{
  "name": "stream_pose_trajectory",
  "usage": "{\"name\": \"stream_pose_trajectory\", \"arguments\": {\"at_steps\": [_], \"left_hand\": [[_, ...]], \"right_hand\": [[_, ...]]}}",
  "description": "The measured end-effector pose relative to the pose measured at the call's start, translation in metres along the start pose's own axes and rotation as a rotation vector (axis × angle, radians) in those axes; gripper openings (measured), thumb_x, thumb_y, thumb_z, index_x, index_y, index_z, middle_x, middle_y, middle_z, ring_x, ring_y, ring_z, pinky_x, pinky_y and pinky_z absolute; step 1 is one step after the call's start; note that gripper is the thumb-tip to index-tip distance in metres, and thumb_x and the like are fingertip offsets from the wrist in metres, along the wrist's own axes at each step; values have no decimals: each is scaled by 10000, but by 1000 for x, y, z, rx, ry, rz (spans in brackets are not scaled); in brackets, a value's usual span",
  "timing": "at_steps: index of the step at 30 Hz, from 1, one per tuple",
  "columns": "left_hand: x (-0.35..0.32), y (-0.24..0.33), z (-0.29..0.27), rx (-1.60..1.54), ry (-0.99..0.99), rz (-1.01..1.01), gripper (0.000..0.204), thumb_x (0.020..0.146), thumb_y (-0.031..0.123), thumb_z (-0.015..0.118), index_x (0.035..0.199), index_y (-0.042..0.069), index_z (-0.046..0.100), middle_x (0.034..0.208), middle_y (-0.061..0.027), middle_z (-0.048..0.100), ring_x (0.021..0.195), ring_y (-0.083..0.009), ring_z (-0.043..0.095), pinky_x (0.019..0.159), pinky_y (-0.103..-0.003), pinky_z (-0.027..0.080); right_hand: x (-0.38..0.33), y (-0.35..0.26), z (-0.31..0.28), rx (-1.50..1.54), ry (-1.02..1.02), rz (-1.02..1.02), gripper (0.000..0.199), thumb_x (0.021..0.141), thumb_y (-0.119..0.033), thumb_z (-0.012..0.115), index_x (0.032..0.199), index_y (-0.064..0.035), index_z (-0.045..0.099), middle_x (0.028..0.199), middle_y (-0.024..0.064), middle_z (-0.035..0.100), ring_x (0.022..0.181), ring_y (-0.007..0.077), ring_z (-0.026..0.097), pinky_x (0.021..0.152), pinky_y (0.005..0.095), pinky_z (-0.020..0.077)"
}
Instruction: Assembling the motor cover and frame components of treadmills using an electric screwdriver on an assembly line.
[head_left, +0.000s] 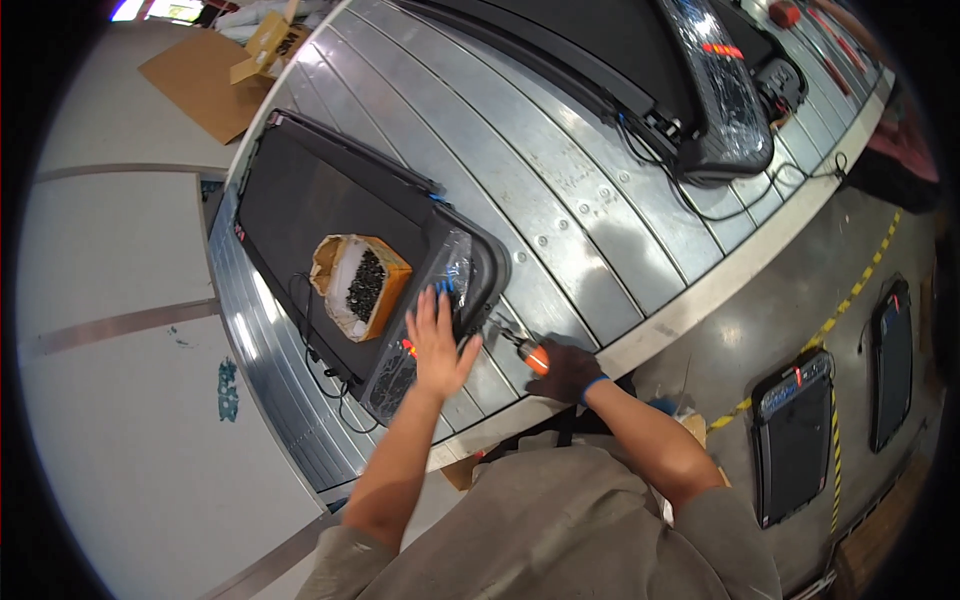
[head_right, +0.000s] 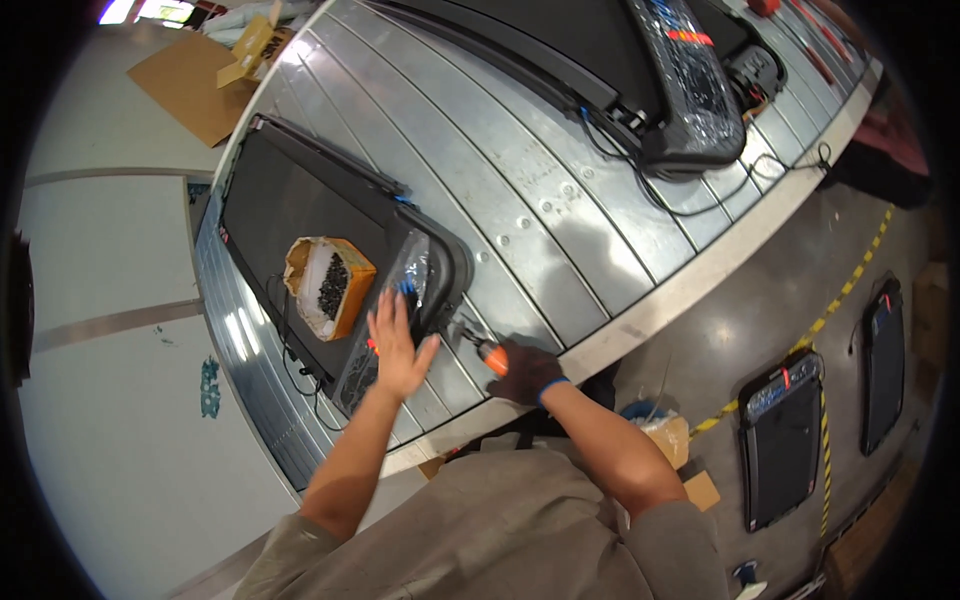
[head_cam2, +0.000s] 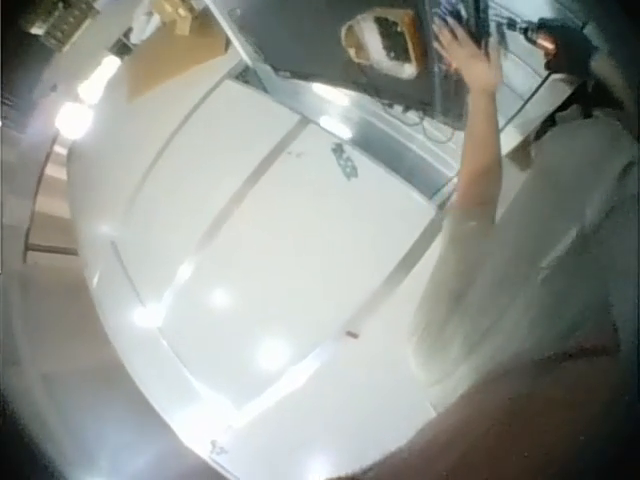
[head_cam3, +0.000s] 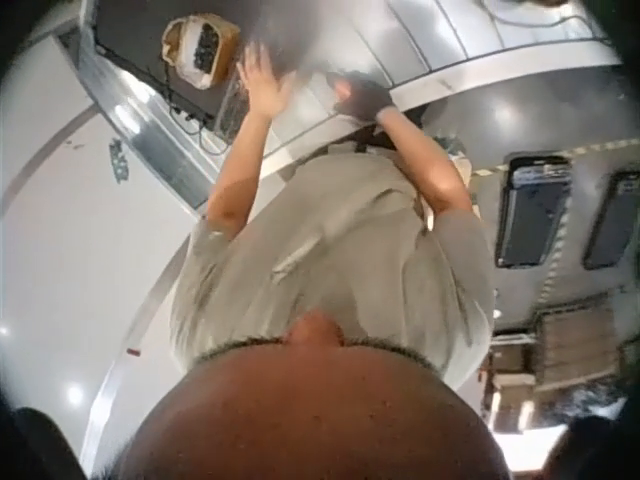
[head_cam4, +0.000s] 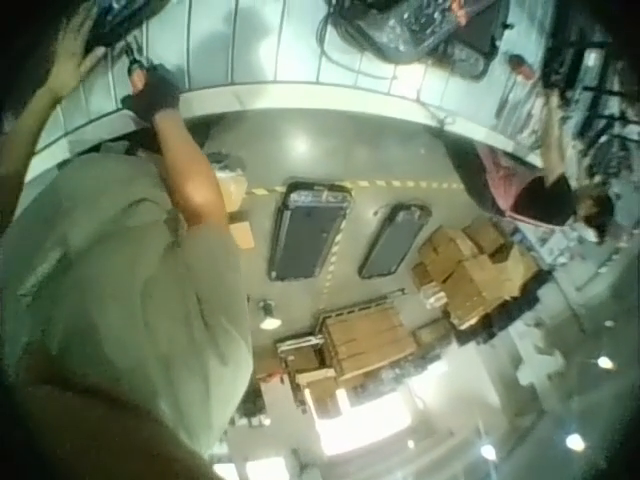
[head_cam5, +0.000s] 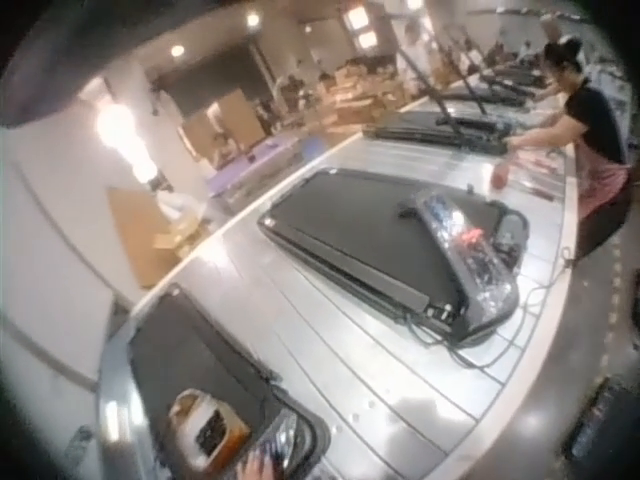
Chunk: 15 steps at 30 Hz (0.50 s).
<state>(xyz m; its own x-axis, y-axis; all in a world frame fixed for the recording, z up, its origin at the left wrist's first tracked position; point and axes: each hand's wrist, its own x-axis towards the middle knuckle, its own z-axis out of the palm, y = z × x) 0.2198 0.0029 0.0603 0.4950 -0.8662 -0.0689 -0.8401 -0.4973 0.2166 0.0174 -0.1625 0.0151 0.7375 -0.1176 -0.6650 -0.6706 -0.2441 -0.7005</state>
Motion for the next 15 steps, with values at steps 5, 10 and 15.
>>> {"name": "stream_pose_trajectory", "arguments": {"at_steps": [5, 10, 15], "left_hand": [[-141, -27, 53, 219, 376, -582, 802, 945, 421, 615, 1578, 8, 344, 1611, -208, 369, 1527, -396, 288, 1229, -612, 135], [-129, 28, 125, 144, 419, -757, 661, 939, 372, 531, 1509, 40, 490, 1577, -177, 446, 1509, -375, 345, 1214, -618, 195], [-98, 107, 141, 153, 387, -767, 602, 881, 342, 583, 1438, 114, 594, 1547, -161, 490, 1491, -352, 386, 1193, -632, 234]], "right_hand": [[10, 73, -38, -52, 162, -7, 677, 704, -403, 837, 1237, -65, 593, 1107, 182, 714, 1039, 372, 699, 929, 470, 558], [95, 80, -162, 454, 290, -124, 436, 722, -161, 876, 1066, -88, 618, 879, 53, 674, 752, 175, 668, 647, 367, 568], [111, 71, -228, 482, 104, -153, 426, 748, -50, 811, 1133, -43, 631, 897, 33, 635, 681, 150, 586, 589, 322, 509]]}}
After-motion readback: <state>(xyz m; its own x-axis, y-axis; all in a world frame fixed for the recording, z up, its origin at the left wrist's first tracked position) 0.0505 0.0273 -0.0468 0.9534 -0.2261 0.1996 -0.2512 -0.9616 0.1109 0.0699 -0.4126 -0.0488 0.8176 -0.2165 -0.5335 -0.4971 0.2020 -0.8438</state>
